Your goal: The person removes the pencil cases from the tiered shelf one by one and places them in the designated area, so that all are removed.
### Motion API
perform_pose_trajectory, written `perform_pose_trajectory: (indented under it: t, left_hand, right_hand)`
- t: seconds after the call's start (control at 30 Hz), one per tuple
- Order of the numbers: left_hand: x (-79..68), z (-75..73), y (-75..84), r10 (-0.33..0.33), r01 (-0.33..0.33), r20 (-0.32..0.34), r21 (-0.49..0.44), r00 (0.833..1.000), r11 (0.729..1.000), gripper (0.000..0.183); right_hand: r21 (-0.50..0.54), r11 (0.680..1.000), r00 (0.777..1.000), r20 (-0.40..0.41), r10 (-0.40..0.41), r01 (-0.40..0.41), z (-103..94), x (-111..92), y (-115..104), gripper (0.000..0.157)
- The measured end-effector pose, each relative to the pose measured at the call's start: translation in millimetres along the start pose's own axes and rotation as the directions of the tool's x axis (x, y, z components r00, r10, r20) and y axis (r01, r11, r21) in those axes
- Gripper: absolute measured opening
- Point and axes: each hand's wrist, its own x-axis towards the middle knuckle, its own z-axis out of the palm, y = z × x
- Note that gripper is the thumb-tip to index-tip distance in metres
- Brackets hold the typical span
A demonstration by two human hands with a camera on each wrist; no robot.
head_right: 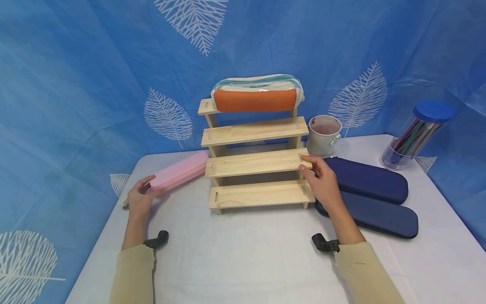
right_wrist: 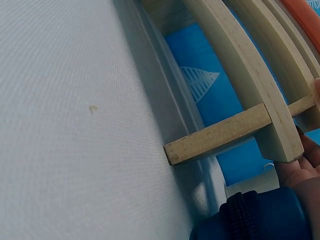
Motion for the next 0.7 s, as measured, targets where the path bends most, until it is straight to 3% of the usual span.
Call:
perform_pose_trajectory:
  t: [0.37,0.7]
  left_hand:
    - [-0.3,-2.3,-2.5,-0.042,0.041,0.031,0.04,0.999,0.998,0.063]
    - [0.7,-3.6,-8.4,-0.011,0.006,0.06,0.077,0.998,0.997,0.063]
  right_hand:
    - [0.022,1.0,1.0,0.001,-0.008,0.008,-0.2,-0.3,-1.5,0.038]
    - [0.042,0.999,1.0,0.007,0.006,-0.007,-0.8,-0.7,-4.3,0.039]
